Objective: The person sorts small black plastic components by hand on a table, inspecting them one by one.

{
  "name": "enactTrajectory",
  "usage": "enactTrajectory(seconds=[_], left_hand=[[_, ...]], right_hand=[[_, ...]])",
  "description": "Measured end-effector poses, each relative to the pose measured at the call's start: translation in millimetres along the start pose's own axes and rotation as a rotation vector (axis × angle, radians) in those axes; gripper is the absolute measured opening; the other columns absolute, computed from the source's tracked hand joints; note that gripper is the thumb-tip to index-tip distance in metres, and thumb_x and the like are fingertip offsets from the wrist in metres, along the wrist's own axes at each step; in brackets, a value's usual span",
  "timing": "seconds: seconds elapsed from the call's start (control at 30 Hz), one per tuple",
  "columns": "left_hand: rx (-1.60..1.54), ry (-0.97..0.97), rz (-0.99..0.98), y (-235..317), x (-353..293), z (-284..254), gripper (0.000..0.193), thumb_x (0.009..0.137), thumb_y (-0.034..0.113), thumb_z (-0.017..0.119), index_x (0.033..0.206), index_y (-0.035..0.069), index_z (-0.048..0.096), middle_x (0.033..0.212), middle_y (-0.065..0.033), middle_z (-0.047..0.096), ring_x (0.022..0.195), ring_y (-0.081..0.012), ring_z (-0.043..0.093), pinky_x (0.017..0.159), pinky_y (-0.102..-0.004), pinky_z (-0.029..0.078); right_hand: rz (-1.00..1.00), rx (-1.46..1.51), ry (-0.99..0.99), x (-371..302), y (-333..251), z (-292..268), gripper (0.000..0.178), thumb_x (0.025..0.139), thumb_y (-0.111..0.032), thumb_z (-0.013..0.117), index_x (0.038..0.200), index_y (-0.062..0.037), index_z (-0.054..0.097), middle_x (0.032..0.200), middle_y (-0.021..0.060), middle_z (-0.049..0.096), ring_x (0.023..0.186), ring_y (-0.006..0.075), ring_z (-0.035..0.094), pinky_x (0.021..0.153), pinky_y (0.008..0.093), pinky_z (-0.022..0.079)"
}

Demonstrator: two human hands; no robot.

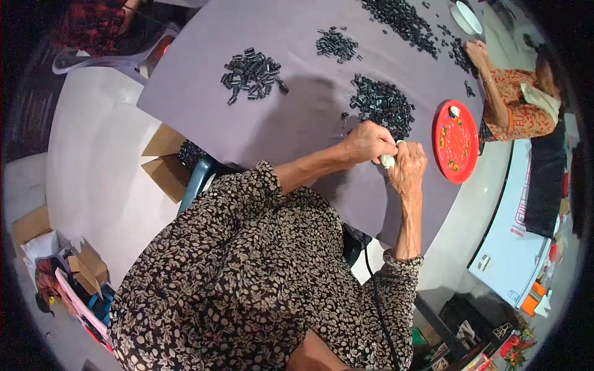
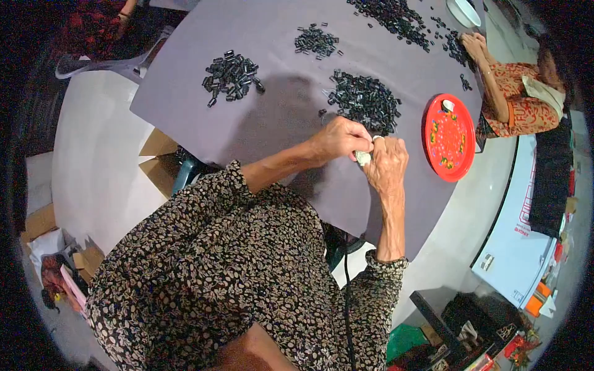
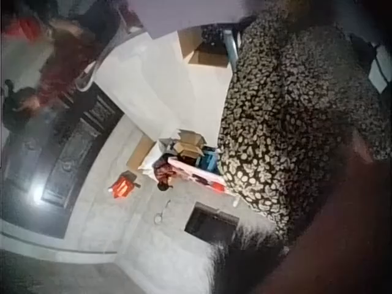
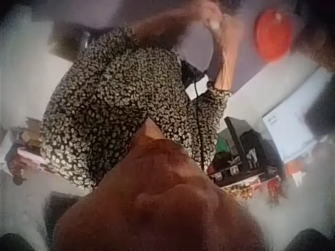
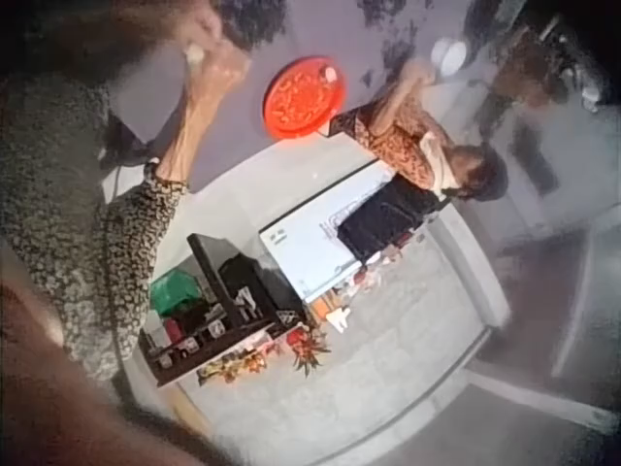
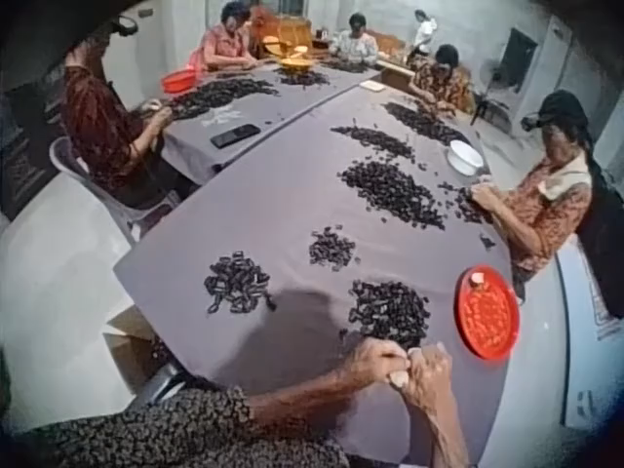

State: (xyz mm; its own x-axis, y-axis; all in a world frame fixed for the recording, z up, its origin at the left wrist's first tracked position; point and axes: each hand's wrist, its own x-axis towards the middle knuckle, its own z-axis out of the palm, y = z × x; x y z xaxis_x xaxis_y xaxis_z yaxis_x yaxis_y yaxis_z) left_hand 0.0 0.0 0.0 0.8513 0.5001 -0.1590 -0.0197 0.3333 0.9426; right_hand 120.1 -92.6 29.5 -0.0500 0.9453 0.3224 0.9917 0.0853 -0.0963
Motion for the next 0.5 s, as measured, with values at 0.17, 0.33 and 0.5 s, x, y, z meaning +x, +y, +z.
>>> enactTrajectory(seconds=[0.17,0.33,0.5], left_hand=[[-0.01,0.043,0.024,0.0,3.0,5.7,0.017,0.074,0.013,0.063,0.08,-0.002,0.064,0.069,-0.0061,0.061,0.061,-0.0101,0.056,0.052,-0.0235,0.047],[0.025,-0.014,-0.039,14.5,-0.8,-6.4,0.024,0.079,0.02,0.059,0.085,-0.003,0.063,0.076,-0.0073,0.062,0.063,-0.0118,0.058,0.056,-0.0227,0.048],[-0.059,-0.029,-0.146,23.0,1.1,-9.9,0.028,0.082,0.024,0.056,0.085,-0.003,0.063,0.075,-0.0061,0.061,0.061,-0.0119,0.057,0.056,-0.0228,0.048]], right_hand=[[0.044,-0.039,-0.02,2.2,1.7,-6.0,0.029,0.07,-0.026,0.06,0.067,-0.0035,0.043,0.061,0.0127,0.046,0.061,0.0306,0.046,0.057,0.0388,0.034],[0.029,-0.032,0.032,9.9,-1.6,-7.9,0.029,0.069,-0.025,0.063,0.067,-0.0032,0.044,0.061,0.0114,0.046,0.059,0.03,0.046,0.057,0.0381,0.035],[0.03,-0.003,0.034,12.9,-0.4,-7.9,0.028,0.068,-0.024,0.064,0.066,-0.0037,0.045,0.062,0.0114,0.047,0.058,0.0292,0.046,0.056,0.0373,0.035]])
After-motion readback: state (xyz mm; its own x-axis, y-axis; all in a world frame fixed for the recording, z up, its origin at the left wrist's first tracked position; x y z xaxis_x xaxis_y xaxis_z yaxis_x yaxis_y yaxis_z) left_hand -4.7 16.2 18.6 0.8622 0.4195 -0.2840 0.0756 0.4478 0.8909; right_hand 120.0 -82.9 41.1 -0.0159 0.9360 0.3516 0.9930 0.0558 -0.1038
